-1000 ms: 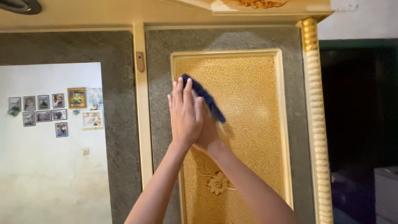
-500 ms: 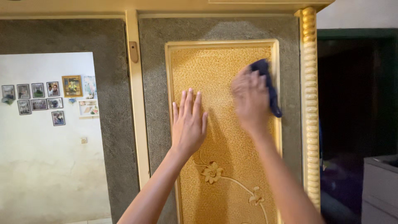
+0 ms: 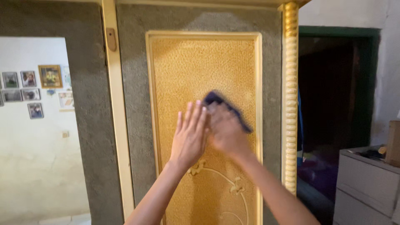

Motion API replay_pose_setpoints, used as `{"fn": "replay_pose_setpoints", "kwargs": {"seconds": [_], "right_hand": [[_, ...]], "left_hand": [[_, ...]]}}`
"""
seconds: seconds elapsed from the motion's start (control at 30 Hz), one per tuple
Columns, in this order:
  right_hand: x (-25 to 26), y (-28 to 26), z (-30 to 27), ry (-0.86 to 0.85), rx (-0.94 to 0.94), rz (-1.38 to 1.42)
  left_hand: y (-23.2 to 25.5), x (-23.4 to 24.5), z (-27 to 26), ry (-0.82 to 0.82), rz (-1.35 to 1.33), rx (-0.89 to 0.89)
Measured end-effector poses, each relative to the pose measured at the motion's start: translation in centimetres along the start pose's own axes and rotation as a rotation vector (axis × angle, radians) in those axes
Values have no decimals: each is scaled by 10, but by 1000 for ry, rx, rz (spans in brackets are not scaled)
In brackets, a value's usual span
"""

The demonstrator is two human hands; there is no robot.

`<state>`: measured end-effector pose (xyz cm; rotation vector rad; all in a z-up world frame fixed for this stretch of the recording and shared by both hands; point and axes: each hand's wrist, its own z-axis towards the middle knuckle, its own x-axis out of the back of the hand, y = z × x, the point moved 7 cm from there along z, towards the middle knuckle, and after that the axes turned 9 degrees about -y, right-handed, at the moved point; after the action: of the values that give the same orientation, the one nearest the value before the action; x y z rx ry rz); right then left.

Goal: The person wipes the ornate door frame and adjacent wall sections with a dark cloth. They systematically clean the vertical edges, horizontal top, and decorative panels of the frame, moving the cloth back and forth to remove dust or smudges.

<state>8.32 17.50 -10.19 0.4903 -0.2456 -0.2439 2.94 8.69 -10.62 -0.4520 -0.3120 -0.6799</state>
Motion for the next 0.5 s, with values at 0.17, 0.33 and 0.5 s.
{"fn": "replay_pose_setpoints", "kwargs": {"seconds": [0.17, 0.33, 0.5], "right_hand": [[-21, 77, -16, 5, -215, 361], [-57, 24, -102, 16, -210, 423], [-71, -45, -239, -169, -155, 508]], "left_hand": [[35, -15, -14, -88, -21, -70], [69, -45, -61, -96, -92, -73], [121, -85, -149, -235, -64, -73]]}}
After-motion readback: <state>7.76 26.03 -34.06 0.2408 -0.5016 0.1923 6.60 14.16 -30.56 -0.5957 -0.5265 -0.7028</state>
